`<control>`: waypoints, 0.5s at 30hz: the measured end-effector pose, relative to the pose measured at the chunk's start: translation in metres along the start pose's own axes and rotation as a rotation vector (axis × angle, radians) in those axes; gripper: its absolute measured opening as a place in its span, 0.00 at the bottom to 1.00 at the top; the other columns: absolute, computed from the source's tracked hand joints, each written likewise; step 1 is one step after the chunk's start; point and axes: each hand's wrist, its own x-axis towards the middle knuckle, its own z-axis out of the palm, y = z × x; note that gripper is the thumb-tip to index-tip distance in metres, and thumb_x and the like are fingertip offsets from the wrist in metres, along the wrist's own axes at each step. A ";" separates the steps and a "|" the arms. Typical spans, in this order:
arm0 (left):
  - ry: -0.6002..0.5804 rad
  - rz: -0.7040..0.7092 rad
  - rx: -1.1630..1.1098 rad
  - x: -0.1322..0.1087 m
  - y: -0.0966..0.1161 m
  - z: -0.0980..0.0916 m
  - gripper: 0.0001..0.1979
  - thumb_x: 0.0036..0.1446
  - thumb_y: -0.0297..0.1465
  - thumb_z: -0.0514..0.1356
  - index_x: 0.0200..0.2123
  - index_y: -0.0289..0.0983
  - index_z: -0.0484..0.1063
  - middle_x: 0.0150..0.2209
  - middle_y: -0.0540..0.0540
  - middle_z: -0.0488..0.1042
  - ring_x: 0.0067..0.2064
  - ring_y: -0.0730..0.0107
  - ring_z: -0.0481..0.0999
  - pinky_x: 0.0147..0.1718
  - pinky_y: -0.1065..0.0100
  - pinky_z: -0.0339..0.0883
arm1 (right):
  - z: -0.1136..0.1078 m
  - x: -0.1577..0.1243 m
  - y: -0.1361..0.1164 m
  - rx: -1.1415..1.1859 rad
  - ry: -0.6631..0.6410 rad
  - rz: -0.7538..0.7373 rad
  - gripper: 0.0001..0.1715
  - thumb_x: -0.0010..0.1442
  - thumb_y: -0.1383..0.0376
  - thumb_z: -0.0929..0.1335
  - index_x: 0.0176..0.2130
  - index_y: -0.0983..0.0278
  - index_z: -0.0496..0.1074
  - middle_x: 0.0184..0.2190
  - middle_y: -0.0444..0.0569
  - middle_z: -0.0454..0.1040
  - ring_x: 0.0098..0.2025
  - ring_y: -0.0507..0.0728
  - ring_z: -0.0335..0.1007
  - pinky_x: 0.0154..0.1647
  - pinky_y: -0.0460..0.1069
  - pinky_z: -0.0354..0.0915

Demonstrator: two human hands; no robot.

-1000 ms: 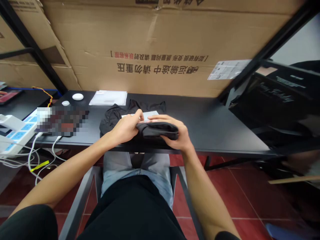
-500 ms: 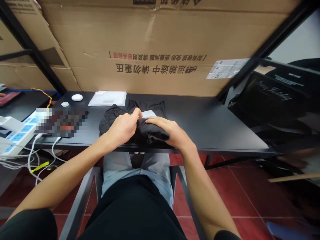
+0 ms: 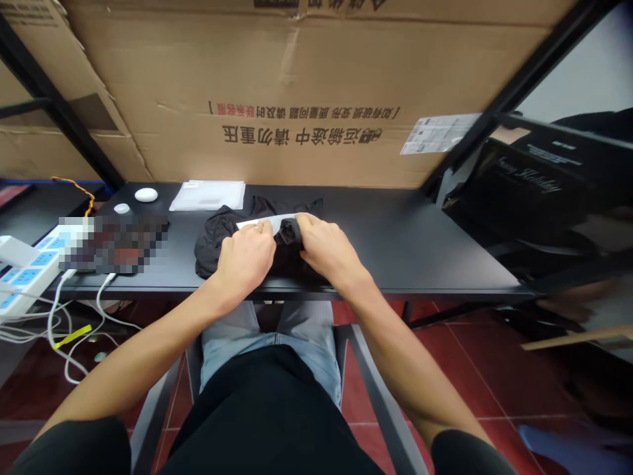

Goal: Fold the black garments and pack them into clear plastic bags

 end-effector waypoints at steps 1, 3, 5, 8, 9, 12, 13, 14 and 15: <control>0.005 0.004 -0.007 0.001 -0.002 0.000 0.21 0.80 0.29 0.48 0.62 0.33 0.78 0.55 0.30 0.85 0.54 0.41 0.88 0.47 0.54 0.81 | -0.003 0.003 -0.002 -0.033 -0.008 0.012 0.27 0.69 0.76 0.68 0.65 0.66 0.70 0.63 0.65 0.82 0.56 0.70 0.86 0.50 0.56 0.77; 0.019 0.023 -0.033 0.003 -0.008 0.000 0.20 0.81 0.30 0.48 0.60 0.34 0.79 0.55 0.32 0.85 0.54 0.42 0.88 0.48 0.54 0.80 | -0.006 0.007 -0.003 -0.086 -0.024 -0.011 0.25 0.71 0.76 0.67 0.65 0.67 0.70 0.62 0.65 0.82 0.55 0.71 0.86 0.50 0.57 0.77; 0.039 0.043 -0.071 0.006 -0.015 0.001 0.19 0.81 0.31 0.49 0.58 0.35 0.79 0.54 0.33 0.85 0.54 0.45 0.87 0.51 0.54 0.79 | -0.008 0.009 0.000 -0.123 -0.022 -0.048 0.24 0.72 0.75 0.68 0.64 0.66 0.70 0.61 0.65 0.83 0.54 0.71 0.87 0.52 0.57 0.78; 0.081 0.079 -0.136 0.010 -0.020 0.004 0.18 0.81 0.30 0.49 0.54 0.35 0.80 0.53 0.33 0.85 0.55 0.47 0.87 0.55 0.55 0.78 | -0.007 0.010 0.002 -0.162 0.030 -0.030 0.22 0.73 0.74 0.69 0.64 0.67 0.72 0.57 0.68 0.84 0.53 0.71 0.87 0.52 0.57 0.78; 0.099 0.106 -0.157 0.011 -0.020 0.005 0.18 0.80 0.30 0.49 0.54 0.35 0.79 0.53 0.33 0.85 0.56 0.47 0.86 0.56 0.54 0.77 | -0.006 0.011 0.001 -0.167 0.043 -0.011 0.21 0.73 0.74 0.68 0.64 0.68 0.73 0.55 0.69 0.85 0.52 0.72 0.88 0.51 0.57 0.79; 0.164 0.230 -0.223 0.017 -0.017 0.012 0.17 0.80 0.28 0.48 0.53 0.33 0.78 0.54 0.30 0.84 0.60 0.47 0.84 0.62 0.54 0.76 | 0.000 0.016 -0.001 -0.171 0.033 -0.010 0.17 0.74 0.76 0.65 0.58 0.71 0.78 0.46 0.69 0.87 0.49 0.73 0.89 0.47 0.59 0.80; 0.189 0.270 -0.245 0.020 -0.017 0.015 0.18 0.80 0.27 0.48 0.54 0.32 0.78 0.55 0.30 0.84 0.62 0.47 0.83 0.65 0.53 0.75 | 0.002 0.019 -0.001 -0.163 0.021 -0.047 0.17 0.74 0.77 0.65 0.54 0.71 0.80 0.45 0.69 0.87 0.48 0.73 0.89 0.48 0.59 0.80; 0.214 0.300 -0.269 0.023 -0.017 0.019 0.18 0.79 0.27 0.48 0.55 0.32 0.78 0.56 0.30 0.84 0.64 0.47 0.82 0.68 0.52 0.73 | 0.005 0.022 0.001 -0.148 0.015 -0.104 0.16 0.74 0.77 0.65 0.51 0.70 0.82 0.46 0.68 0.88 0.49 0.72 0.89 0.49 0.59 0.80; 0.237 0.323 -0.295 0.026 -0.018 0.024 0.19 0.79 0.27 0.48 0.57 0.31 0.78 0.58 0.29 0.84 0.67 0.48 0.81 0.71 0.51 0.71 | 0.008 0.026 0.004 -0.118 0.015 -0.183 0.16 0.73 0.78 0.66 0.50 0.70 0.82 0.47 0.69 0.88 0.51 0.72 0.89 0.51 0.58 0.80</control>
